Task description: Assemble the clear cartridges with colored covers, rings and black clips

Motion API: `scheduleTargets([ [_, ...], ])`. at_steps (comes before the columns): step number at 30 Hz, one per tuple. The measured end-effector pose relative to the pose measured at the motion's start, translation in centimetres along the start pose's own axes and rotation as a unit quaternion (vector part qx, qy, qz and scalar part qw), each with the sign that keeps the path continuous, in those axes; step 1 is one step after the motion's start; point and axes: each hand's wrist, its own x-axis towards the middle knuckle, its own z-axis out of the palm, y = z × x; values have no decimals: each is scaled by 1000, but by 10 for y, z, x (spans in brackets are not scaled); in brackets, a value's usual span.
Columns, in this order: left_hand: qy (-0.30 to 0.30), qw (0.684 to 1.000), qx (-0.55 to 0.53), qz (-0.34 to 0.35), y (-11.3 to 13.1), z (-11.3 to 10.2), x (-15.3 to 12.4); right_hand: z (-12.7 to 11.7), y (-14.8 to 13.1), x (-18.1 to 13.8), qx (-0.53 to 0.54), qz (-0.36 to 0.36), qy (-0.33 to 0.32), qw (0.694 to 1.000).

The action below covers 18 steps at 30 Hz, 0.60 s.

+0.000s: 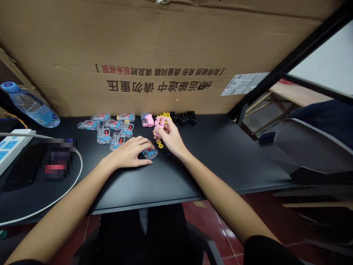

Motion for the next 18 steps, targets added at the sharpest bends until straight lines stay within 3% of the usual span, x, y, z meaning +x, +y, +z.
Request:
scheduleTargets([
  [3,23,999,-19,-23,0,-4,0,-2,0,0,3,4,4,1000],
  [6,90,985,-134,-67,-2,-9,3,-2,-1,-1,-8,7,11,1000],
  [10,237,904,-318,-160,-12,-11,8,3,-5,-6,4,12,-15,1000],
  [12,279,867,-364,-195,-19,-9,10,8,-6,-11,9,11,-56,998],
  [15,284,833,-425,-213,-25,-6,11,15,-5,-17,-3,11,-98,995],
  [18,255,840,-432,-207,-24,-2,11,18,-3,-20,-10,8,-112,994],
])
